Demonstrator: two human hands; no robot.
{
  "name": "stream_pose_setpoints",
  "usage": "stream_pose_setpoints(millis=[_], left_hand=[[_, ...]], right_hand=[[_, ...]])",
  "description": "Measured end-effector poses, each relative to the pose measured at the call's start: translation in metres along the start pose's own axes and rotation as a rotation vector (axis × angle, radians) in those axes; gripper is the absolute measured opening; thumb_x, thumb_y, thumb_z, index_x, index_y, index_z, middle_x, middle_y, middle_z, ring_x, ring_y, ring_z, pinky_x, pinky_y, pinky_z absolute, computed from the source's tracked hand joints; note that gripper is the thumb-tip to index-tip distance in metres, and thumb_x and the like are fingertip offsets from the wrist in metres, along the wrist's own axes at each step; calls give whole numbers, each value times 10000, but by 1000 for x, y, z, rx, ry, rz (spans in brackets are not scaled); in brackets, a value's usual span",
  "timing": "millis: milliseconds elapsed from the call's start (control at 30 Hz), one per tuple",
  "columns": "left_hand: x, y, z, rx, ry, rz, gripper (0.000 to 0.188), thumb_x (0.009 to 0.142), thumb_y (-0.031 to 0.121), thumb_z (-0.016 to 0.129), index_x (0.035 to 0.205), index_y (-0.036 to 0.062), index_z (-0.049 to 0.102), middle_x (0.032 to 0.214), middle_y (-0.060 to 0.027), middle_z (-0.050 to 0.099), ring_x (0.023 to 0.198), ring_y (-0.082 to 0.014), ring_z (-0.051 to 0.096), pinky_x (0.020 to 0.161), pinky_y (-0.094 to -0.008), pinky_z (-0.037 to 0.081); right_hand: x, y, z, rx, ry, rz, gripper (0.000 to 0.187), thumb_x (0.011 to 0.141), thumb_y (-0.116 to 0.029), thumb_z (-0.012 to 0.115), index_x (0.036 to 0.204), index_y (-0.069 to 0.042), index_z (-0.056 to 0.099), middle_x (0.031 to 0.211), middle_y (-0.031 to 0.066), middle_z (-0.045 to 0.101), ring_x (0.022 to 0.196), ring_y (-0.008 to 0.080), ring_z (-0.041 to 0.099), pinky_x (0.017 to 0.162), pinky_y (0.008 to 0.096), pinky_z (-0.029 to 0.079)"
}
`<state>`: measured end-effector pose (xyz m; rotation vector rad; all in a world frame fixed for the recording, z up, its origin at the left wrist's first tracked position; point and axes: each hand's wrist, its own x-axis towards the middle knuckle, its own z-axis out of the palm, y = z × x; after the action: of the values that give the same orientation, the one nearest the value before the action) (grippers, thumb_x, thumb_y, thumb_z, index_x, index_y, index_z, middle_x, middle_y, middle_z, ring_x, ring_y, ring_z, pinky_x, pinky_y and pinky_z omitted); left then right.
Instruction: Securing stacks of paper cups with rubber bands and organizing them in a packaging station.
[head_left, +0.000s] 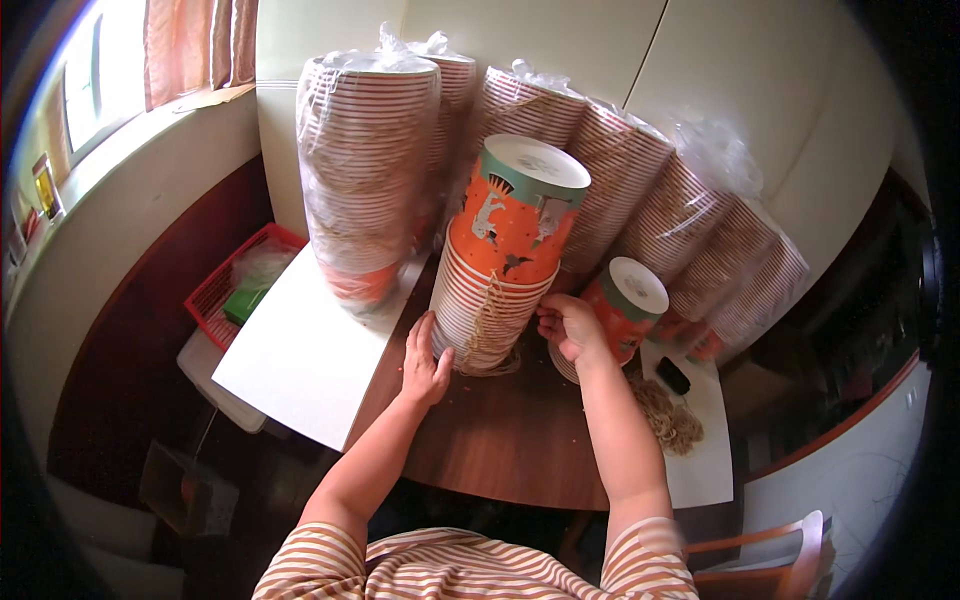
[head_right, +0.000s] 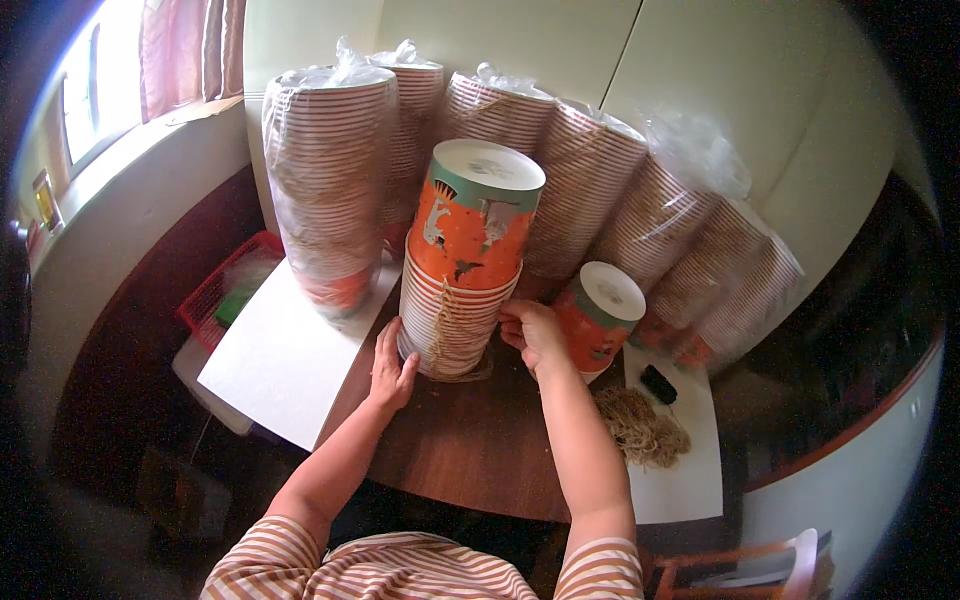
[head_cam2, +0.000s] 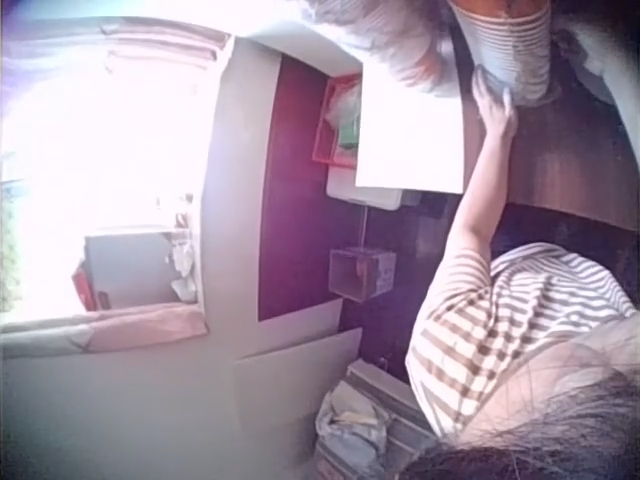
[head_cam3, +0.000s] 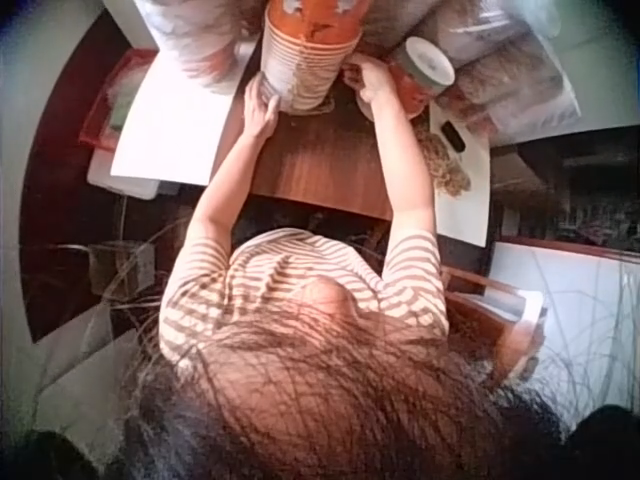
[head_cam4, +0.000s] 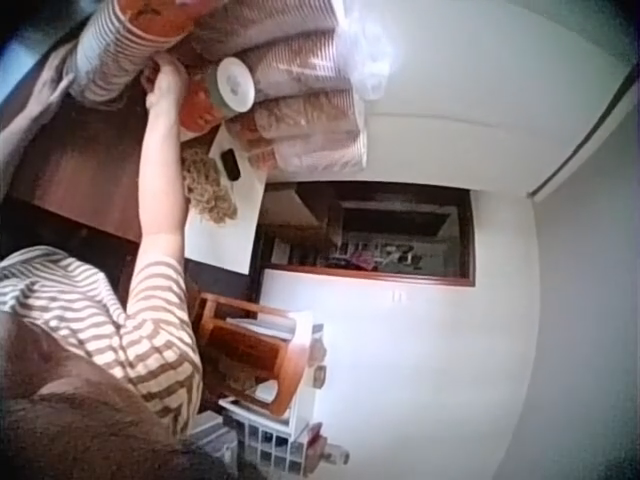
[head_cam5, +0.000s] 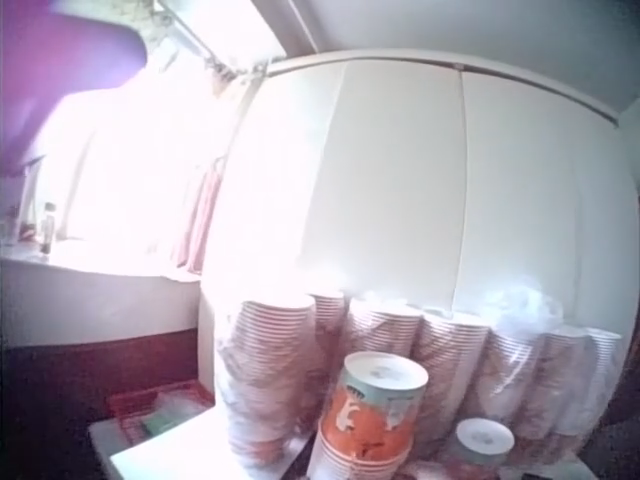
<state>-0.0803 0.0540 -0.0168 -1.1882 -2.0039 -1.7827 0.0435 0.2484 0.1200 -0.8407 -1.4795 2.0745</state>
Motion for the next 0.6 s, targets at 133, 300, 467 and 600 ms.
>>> stream_pose_setpoints(millis=[133,300,467,600], left_hand=[[0,1,0,6,-6,-15,646,826,165,579,1385,10,294,1382,-228,343,1270,-379,343,1067,-429,278],[-1,0,-2,18,-1,6,642,830,174,575,1383,14,292,1380,-224,344,1272,-374,342,1067,-429,277],[-1,2,-4,-12,-9,-36,635,826,177,570,1377,9,303,1379,-220,346,1275,-369,340,1069,-428,274],[-2,0,-2,-6,17,-12,624,821,173,566,1366,2,316,1369,-218,361,1265,-370,353,1063,-428,281]], right_hand=[[-6,0,-2,-33,47,-23,117,791,-193,627,803,-77,630,735,27,627,605,126,561,540,266,462],[-15,2,-2,-399,181,-388,104,806,-144,610,814,-44,636,752,32,623,677,130,564,634,283,455],[-40,-21,18,-743,314,-881,161,836,-84,601,978,-9,595,835,31,595,770,141,570,711,290,459],[-62,-51,37,-778,281,-1126,257,837,-50,590,1087,-5,554,1016,87,564,855,191,558,757,307,461]])
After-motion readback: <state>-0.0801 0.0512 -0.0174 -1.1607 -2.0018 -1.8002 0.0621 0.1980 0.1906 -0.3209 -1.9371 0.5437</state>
